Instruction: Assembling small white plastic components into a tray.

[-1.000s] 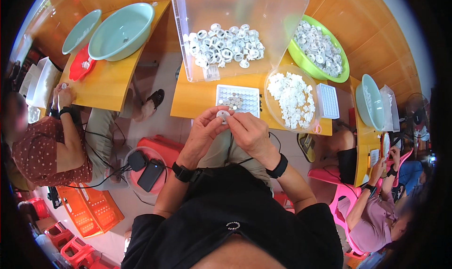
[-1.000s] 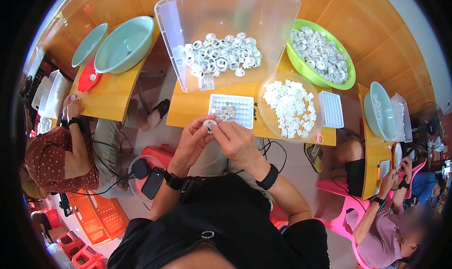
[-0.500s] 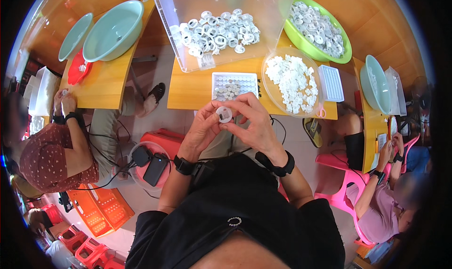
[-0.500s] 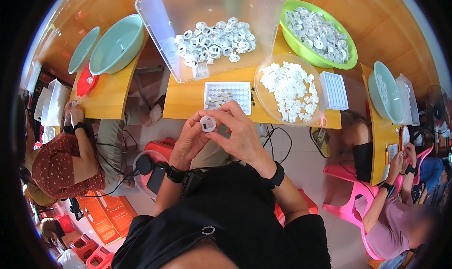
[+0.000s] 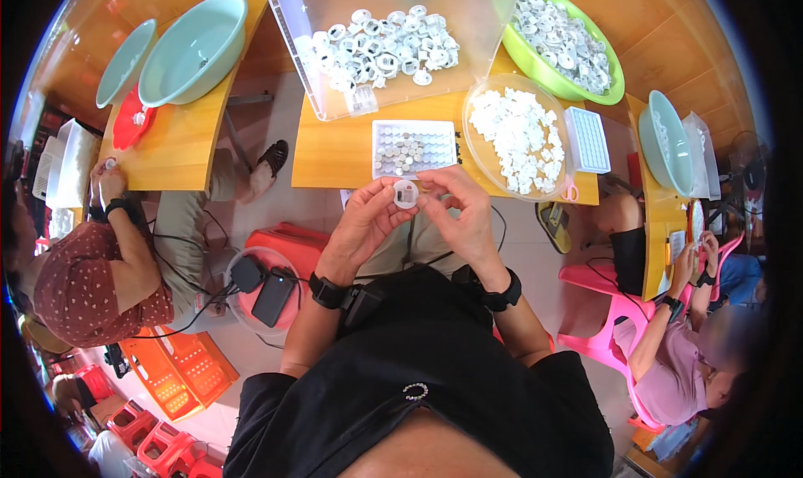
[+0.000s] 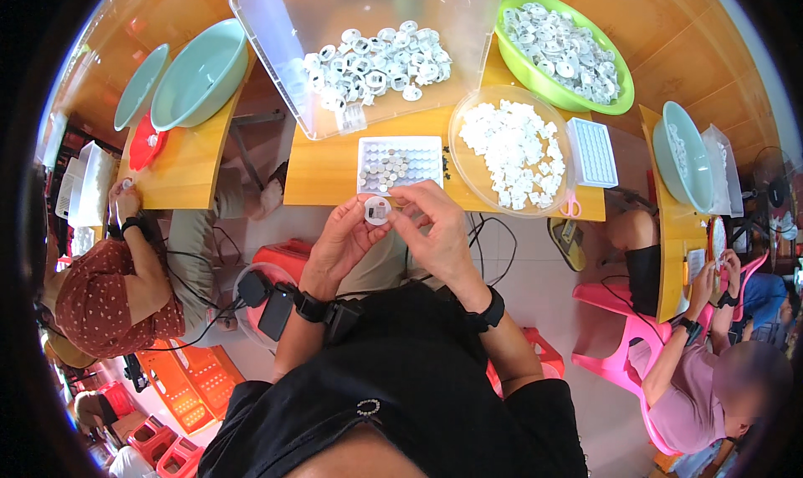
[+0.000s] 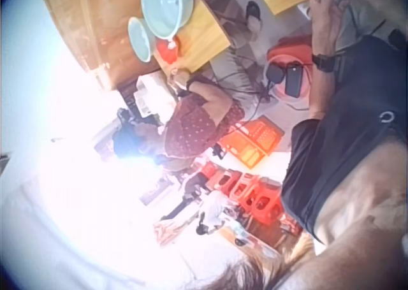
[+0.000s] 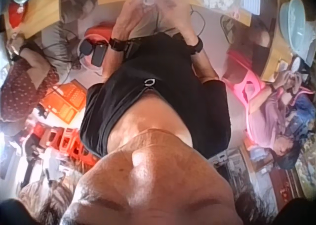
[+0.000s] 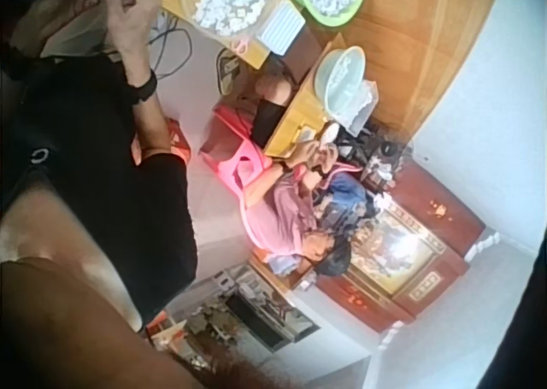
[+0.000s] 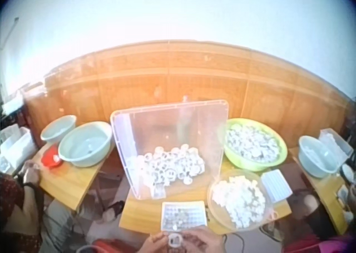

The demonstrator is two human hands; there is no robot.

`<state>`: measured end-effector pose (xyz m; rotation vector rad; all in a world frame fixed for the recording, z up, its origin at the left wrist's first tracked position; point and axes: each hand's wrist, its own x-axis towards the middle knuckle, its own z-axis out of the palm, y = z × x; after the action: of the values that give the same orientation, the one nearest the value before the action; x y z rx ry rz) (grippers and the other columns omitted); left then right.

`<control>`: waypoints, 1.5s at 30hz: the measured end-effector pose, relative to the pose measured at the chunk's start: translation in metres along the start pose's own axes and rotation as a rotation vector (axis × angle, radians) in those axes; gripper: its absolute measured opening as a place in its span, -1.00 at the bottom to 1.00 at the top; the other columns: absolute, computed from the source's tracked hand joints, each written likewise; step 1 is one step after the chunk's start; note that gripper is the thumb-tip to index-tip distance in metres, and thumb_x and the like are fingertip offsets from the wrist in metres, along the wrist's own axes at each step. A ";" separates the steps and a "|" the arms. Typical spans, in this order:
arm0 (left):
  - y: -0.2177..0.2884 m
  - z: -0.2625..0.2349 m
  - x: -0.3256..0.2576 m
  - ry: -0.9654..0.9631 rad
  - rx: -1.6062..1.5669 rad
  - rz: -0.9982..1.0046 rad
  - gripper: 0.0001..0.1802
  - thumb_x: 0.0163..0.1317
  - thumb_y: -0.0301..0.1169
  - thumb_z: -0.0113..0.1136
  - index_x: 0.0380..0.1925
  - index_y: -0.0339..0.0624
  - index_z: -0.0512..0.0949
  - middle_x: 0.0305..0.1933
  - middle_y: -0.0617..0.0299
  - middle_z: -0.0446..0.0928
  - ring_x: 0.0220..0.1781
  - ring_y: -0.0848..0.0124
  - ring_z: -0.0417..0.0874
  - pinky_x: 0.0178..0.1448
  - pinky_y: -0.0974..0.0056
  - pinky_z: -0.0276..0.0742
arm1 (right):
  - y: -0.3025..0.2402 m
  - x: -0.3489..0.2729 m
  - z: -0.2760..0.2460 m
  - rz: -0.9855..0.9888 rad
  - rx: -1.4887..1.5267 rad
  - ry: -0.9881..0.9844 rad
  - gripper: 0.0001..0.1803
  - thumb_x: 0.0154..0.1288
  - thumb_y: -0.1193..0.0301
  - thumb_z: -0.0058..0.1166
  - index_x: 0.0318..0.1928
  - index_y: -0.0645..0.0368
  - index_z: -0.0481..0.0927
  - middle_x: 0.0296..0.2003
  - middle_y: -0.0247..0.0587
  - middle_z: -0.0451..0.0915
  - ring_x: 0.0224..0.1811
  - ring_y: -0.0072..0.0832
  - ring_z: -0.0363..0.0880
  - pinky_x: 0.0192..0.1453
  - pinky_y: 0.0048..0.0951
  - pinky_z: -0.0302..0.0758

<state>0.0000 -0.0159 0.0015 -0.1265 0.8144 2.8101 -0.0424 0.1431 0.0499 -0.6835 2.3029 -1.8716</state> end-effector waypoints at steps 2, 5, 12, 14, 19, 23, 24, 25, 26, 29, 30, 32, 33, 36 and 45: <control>0.001 0.000 0.000 0.006 0.025 -0.026 -0.77 0.30 -0.33 0.04 -0.14 -0.25 0.46 -0.17 0.16 0.55 -0.19 0.43 0.61 -0.13 0.40 0.57 | 0.006 0.001 -0.003 0.021 -0.011 0.027 -0.75 0.06 0.58 0.15 -0.18 0.19 0.58 -0.31 -0.30 0.53 -0.35 -0.60 0.52 -0.42 -0.63 0.40; 0.001 0.003 0.001 0.033 0.028 -0.063 -0.78 0.29 -0.33 0.05 -0.16 -0.24 0.47 -0.19 0.14 0.57 -0.23 0.41 0.63 -0.14 0.39 0.57 | 0.011 -0.001 -0.008 0.057 0.050 0.055 -0.80 0.11 0.61 0.08 -0.21 0.20 0.59 -0.35 -0.28 0.55 -0.35 -0.61 0.53 -0.42 -0.66 0.38; -0.001 0.024 0.009 -0.023 0.113 -0.068 -0.68 0.28 -0.29 0.06 -0.06 -0.28 0.42 -0.15 -0.02 0.56 -0.23 0.38 0.64 -0.12 0.41 0.60 | 0.013 -0.013 -0.025 0.126 0.086 0.199 -0.87 0.17 0.62 0.04 -0.25 0.28 0.59 -0.40 -0.31 0.53 -0.44 -0.64 0.52 -0.40 -0.66 0.41; -0.001 0.033 0.014 -0.071 0.142 -0.063 -0.67 0.28 -0.29 0.07 -0.06 -0.27 0.43 -0.14 -0.05 0.56 -0.23 0.37 0.64 -0.12 0.41 0.60 | 0.015 -0.018 -0.033 0.132 0.079 0.239 -0.87 0.18 0.63 0.03 -0.25 0.30 0.58 -0.40 -0.31 0.53 -0.46 -0.65 0.51 -0.40 -0.66 0.42; 0.001 0.060 0.025 -0.188 0.138 -0.136 -0.64 0.30 -0.25 0.04 -0.04 -0.28 0.41 -0.15 -0.08 0.56 -0.25 0.36 0.64 -0.15 0.39 0.60 | 0.019 -0.028 -0.045 0.154 0.081 0.300 -0.87 0.17 0.63 0.04 -0.25 0.31 0.58 -0.42 -0.29 0.52 -0.48 -0.66 0.49 -0.41 -0.66 0.43; -0.002 0.072 0.029 -0.228 0.095 -0.196 -0.60 0.32 -0.20 -0.02 -0.01 -0.30 0.38 -0.16 -0.10 0.56 -0.27 0.34 0.63 -0.17 0.38 0.59 | 0.022 -0.034 -0.044 0.171 0.070 0.331 -0.87 0.17 0.62 0.05 -0.25 0.31 0.58 -0.45 -0.31 0.53 -0.49 -0.67 0.48 -0.42 -0.65 0.44; -0.002 0.074 0.030 -0.235 0.096 -0.202 -0.60 0.32 -0.20 -0.02 -0.01 -0.30 0.38 -0.16 -0.10 0.56 -0.27 0.34 0.63 -0.17 0.38 0.59 | 0.022 -0.034 -0.044 0.134 0.056 0.330 -0.87 0.16 0.61 0.06 -0.25 0.31 0.58 -0.46 -0.32 0.53 -0.49 -0.68 0.48 -0.43 -0.65 0.42; -0.003 0.076 0.031 -0.243 0.094 -0.204 -0.60 0.33 -0.20 -0.02 -0.01 -0.30 0.38 -0.16 -0.10 0.56 -0.27 0.34 0.63 -0.17 0.38 0.59 | 0.021 -0.034 -0.044 0.097 0.043 0.327 -0.87 0.16 0.60 0.08 -0.26 0.31 0.59 -0.48 -0.33 0.53 -0.50 -0.68 0.47 -0.45 -0.65 0.41; -0.003 0.077 0.031 -0.250 0.094 -0.205 -0.60 0.33 -0.20 -0.03 -0.01 -0.31 0.38 -0.16 -0.10 0.56 -0.27 0.34 0.63 -0.17 0.39 0.59 | 0.023 -0.035 -0.044 0.096 0.042 0.333 -0.87 0.16 0.60 0.08 -0.26 0.31 0.59 -0.48 -0.33 0.53 -0.50 -0.68 0.47 -0.45 -0.65 0.41; -0.003 0.080 0.031 -0.251 0.101 -0.214 -0.60 0.33 -0.21 -0.02 -0.03 -0.33 0.39 -0.15 -0.09 0.56 -0.27 0.35 0.63 -0.18 0.38 0.59 | 0.029 -0.035 -0.042 0.061 0.010 0.329 -0.87 0.14 0.59 0.09 -0.26 0.29 0.59 -0.49 -0.35 0.54 -0.51 -0.70 0.44 -0.49 -0.66 0.36; -0.003 0.081 0.031 -0.250 0.102 -0.214 -0.60 0.33 -0.21 -0.02 -0.03 -0.33 0.39 -0.15 -0.09 0.56 -0.27 0.35 0.63 -0.18 0.38 0.59 | 0.028 -0.035 -0.041 0.074 0.025 0.328 -0.86 0.13 0.60 0.08 -0.26 0.28 0.60 -0.49 -0.36 0.54 -0.51 -0.71 0.42 -0.49 -0.65 0.34; -0.003 0.083 0.031 -0.250 0.154 -0.202 -0.61 0.32 -0.21 -0.01 -0.06 -0.34 0.41 -0.16 -0.05 0.56 -0.27 0.38 0.62 -0.18 0.39 0.58 | 0.030 -0.035 -0.039 0.086 0.040 0.328 -0.85 0.13 0.60 0.07 -0.26 0.27 0.60 -0.50 -0.37 0.54 -0.51 -0.71 0.40 -0.50 -0.65 0.32; -0.003 0.083 0.032 -0.251 0.154 -0.203 -0.61 0.32 -0.21 -0.01 -0.06 -0.34 0.41 -0.16 -0.05 0.56 -0.27 0.38 0.62 -0.18 0.39 0.58 | 0.032 -0.036 -0.039 0.071 0.043 0.321 -0.86 0.13 0.59 0.08 -0.26 0.27 0.60 -0.50 -0.37 0.53 -0.52 -0.72 0.39 -0.50 -0.65 0.31; -0.005 0.084 0.033 -0.255 0.172 -0.189 -0.62 0.31 -0.21 0.02 -0.09 -0.34 0.42 -0.18 0.00 0.56 -0.27 0.40 0.61 -0.17 0.40 0.57 | 0.039 -0.037 -0.036 0.042 0.046 0.323 -0.87 0.15 0.57 0.09 -0.26 0.26 0.60 -0.51 -0.37 0.53 -0.52 -0.71 0.38 -0.50 -0.64 0.30; -0.005 0.087 0.035 -0.246 0.199 -0.196 -0.63 0.28 -0.22 0.06 -0.10 -0.33 0.42 -0.18 0.00 0.56 -0.28 0.42 0.61 -0.17 0.41 0.57 | 0.021 -0.043 -0.052 0.142 0.021 0.370 -0.87 0.17 0.59 0.05 -0.25 0.28 0.60 -0.45 -0.31 0.54 -0.49 -0.68 0.47 -0.45 -0.64 0.37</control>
<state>-0.0349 0.0406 0.0675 0.1592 0.9570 2.4828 -0.0282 0.2102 0.0334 -0.1723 2.4557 -2.0959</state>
